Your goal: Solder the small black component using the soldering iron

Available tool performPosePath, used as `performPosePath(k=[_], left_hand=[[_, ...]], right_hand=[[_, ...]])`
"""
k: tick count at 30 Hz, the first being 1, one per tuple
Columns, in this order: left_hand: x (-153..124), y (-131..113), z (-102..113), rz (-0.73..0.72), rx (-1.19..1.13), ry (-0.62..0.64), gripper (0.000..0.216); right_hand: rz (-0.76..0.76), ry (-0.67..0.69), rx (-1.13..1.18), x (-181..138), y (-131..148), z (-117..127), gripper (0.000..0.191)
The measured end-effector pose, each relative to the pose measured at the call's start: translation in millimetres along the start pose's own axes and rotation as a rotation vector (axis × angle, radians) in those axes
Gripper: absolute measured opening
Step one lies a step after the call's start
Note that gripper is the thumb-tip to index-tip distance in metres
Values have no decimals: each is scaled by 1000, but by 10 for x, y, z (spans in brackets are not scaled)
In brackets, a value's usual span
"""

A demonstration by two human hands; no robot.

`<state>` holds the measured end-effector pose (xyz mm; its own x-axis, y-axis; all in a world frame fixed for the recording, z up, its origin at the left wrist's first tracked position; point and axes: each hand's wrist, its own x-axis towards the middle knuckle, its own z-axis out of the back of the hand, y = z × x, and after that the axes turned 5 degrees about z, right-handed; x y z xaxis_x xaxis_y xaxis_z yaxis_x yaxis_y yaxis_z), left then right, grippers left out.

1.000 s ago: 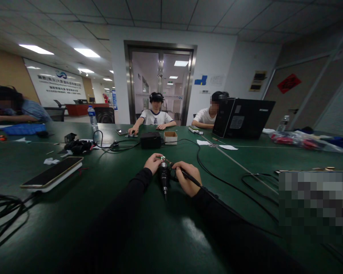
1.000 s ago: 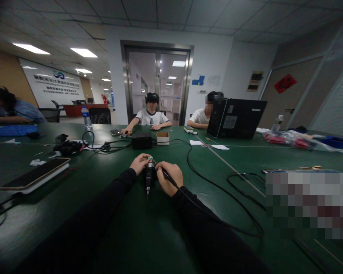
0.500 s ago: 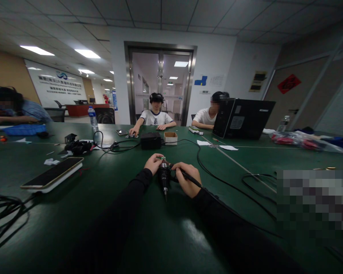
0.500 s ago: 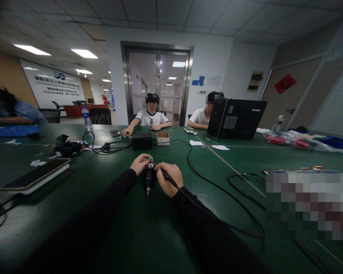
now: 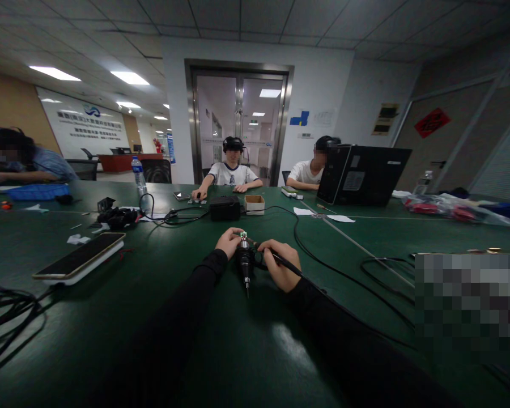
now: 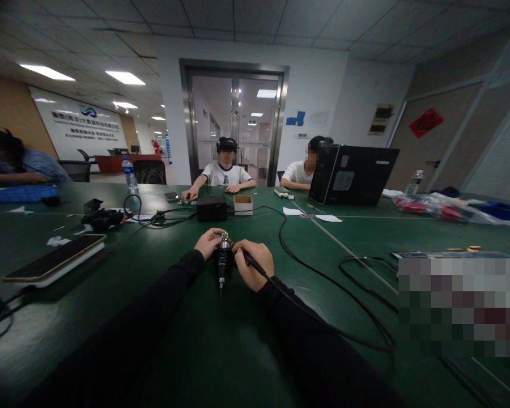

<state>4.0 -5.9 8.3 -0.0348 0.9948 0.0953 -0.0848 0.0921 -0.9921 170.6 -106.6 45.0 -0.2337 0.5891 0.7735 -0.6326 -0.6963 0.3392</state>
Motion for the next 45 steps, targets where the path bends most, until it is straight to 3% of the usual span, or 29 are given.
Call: performPosePath(k=[11, 19, 27, 45], left_hand=[[73, 82, 8, -11, 26, -2, 20], [109, 132, 22, 1, 276, -84, 11], [17, 6, 14, -19, 465, -124, 19], [4, 12, 40, -6, 566, -101, 24]], right_hand=[[-2, -19, 5, 4, -12, 6, 21], [-3, -40, 10, -1, -50, -5, 21], [2, -30, -6, 9, -46, 6, 21], [11, -20, -3, -4, -68, 0, 20]])
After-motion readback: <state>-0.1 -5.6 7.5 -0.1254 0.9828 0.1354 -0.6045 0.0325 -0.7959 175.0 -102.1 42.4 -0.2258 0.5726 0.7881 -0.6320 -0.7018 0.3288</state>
